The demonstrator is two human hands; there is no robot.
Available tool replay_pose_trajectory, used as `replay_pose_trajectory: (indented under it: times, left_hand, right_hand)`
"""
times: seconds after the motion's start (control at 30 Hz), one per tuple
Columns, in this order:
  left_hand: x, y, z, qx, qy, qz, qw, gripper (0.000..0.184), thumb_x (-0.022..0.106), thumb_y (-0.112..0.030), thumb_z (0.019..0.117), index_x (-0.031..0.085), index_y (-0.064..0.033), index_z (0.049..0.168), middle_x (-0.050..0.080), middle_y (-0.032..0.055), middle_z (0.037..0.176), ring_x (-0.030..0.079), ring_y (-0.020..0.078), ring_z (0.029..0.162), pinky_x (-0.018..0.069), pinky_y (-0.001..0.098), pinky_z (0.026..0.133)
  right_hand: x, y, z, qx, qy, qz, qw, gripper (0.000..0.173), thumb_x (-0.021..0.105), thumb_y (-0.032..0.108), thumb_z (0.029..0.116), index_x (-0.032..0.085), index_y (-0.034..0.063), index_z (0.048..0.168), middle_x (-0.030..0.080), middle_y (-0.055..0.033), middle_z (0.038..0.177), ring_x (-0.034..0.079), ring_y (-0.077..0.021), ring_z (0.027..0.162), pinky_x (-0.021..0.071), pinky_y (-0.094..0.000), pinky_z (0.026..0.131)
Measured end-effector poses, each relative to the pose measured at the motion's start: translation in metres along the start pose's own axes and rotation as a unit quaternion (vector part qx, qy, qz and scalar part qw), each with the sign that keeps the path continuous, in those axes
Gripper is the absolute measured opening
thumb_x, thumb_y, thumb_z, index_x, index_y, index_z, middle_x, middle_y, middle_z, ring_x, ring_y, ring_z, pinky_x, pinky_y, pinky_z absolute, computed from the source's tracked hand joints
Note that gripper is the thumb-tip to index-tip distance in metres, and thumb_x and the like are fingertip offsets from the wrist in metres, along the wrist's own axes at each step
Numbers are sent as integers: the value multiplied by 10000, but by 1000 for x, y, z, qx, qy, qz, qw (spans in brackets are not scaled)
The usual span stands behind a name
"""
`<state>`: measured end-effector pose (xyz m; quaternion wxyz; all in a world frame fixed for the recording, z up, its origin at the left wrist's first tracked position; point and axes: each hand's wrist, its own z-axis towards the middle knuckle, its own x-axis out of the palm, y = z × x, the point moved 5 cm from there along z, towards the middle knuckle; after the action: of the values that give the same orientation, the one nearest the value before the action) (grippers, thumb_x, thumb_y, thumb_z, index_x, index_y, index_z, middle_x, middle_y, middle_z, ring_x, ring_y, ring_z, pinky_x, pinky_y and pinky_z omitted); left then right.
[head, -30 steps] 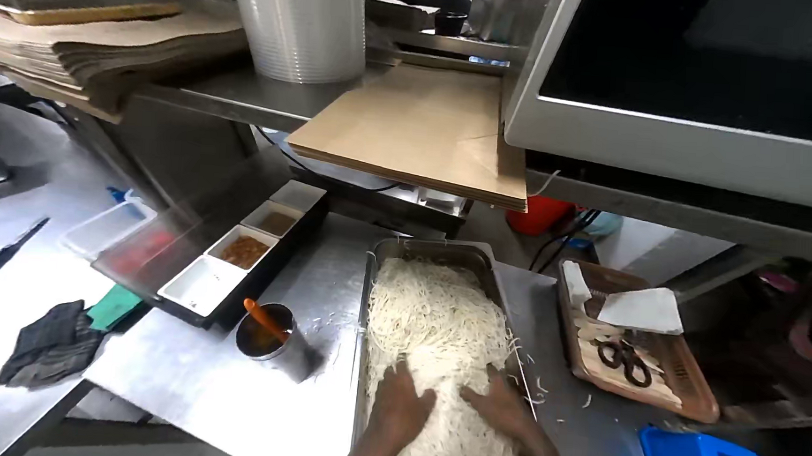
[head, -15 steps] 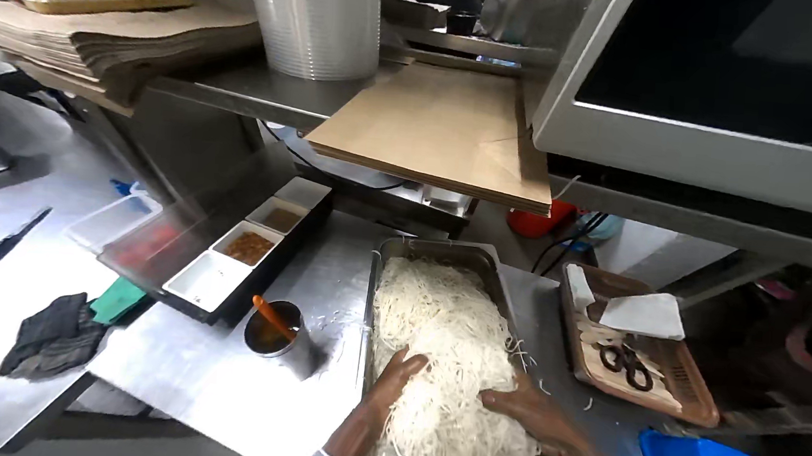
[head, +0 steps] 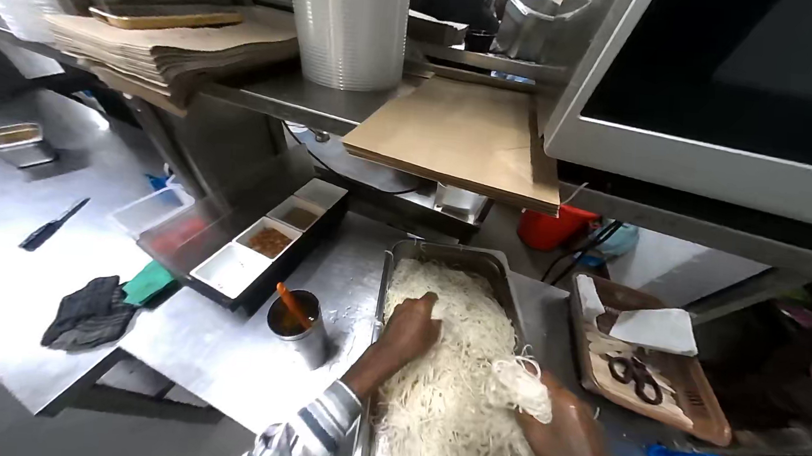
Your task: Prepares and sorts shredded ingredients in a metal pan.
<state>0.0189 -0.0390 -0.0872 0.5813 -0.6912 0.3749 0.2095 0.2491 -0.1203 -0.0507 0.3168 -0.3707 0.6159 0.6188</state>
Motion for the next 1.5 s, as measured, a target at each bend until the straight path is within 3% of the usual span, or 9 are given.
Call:
replay_pose_trajectory:
  times: [0.33,0.47,0.67,0.83,1.03,1.1,1.2,1.37,1.5]
  left_hand:
    - [-53,-92,-28,138,-117,-213,960,291,601,-98,990,642,-73,1277,692,158,1177,693,294,994,576,527,831]
    - [-54,-97,-30,153,-48,-59,985,376,621,-57,971,609,-53,1347,686,210,1188,681,363,1059,547,585,905]
    - [-4,-31,-46,32,-19,-61,997,464,594,-219,1017,551,-78,1457,576,216,1421,579,370,1294,461,548,1099]
    - [80,11,-61,-40,42,-172,983,543,564,-215,1046,422,-41,1540,583,234,1409,607,362,1261,479,527,1085]
    - [110,32,-93,-118,-44,-435,892,685,588,-397,1034,349,-23,1556,541,245,1438,615,323,1233,538,501,999]
    - [98,15,-93,-82,-29,-472,877,475,560,-283,1044,500,-40,1448,617,169,1321,652,220,1109,561,426,932]
    - [63,-11,-79,-28,-19,-425,905,346,569,-175,1033,585,4,1328,639,159,1185,659,188,943,580,386,797]
    - [12,-9,-61,-38,-111,-182,976,417,504,-232,1047,560,-14,1397,674,233,1225,671,352,1127,522,539,995]
    - [21,-2,-61,-67,-23,-67,995,442,447,-299,1081,574,-9,1389,671,256,1220,652,407,1159,493,592,1010]
  right_hand:
    - [-73,64,21,-172,-208,5,963,240,587,66,897,698,-45,1079,704,-235,902,703,-417,855,536,-644,743]
    - [-55,75,58,-141,-27,-23,989,167,673,45,941,714,21,1101,713,-198,977,694,-381,915,542,-609,822]
    - [-39,25,75,-110,-15,45,993,190,585,65,1000,718,63,1135,725,-121,1022,706,-263,880,585,-499,812]
    - [74,-34,70,-7,139,47,989,785,728,420,930,445,-22,1513,543,-267,1456,532,-403,1351,402,-552,1150]
    - [77,8,-9,-91,164,28,982,510,684,261,924,633,10,1366,715,-237,1187,684,-424,1113,511,-632,965]
    - [56,19,-10,-125,157,33,979,461,656,195,925,638,4,1344,721,-239,1139,694,-423,1070,522,-638,928]
    - [10,32,15,-175,24,60,982,429,645,73,876,646,11,1301,719,-201,1140,702,-368,1050,548,-592,918]
    - [-52,58,53,-226,-136,62,963,338,667,12,868,696,39,1204,706,-166,1148,694,-322,1037,567,-556,903]
    - [-58,83,75,-184,-130,-1,974,310,727,88,905,713,74,1214,736,-177,1064,709,-367,974,549,-607,863]
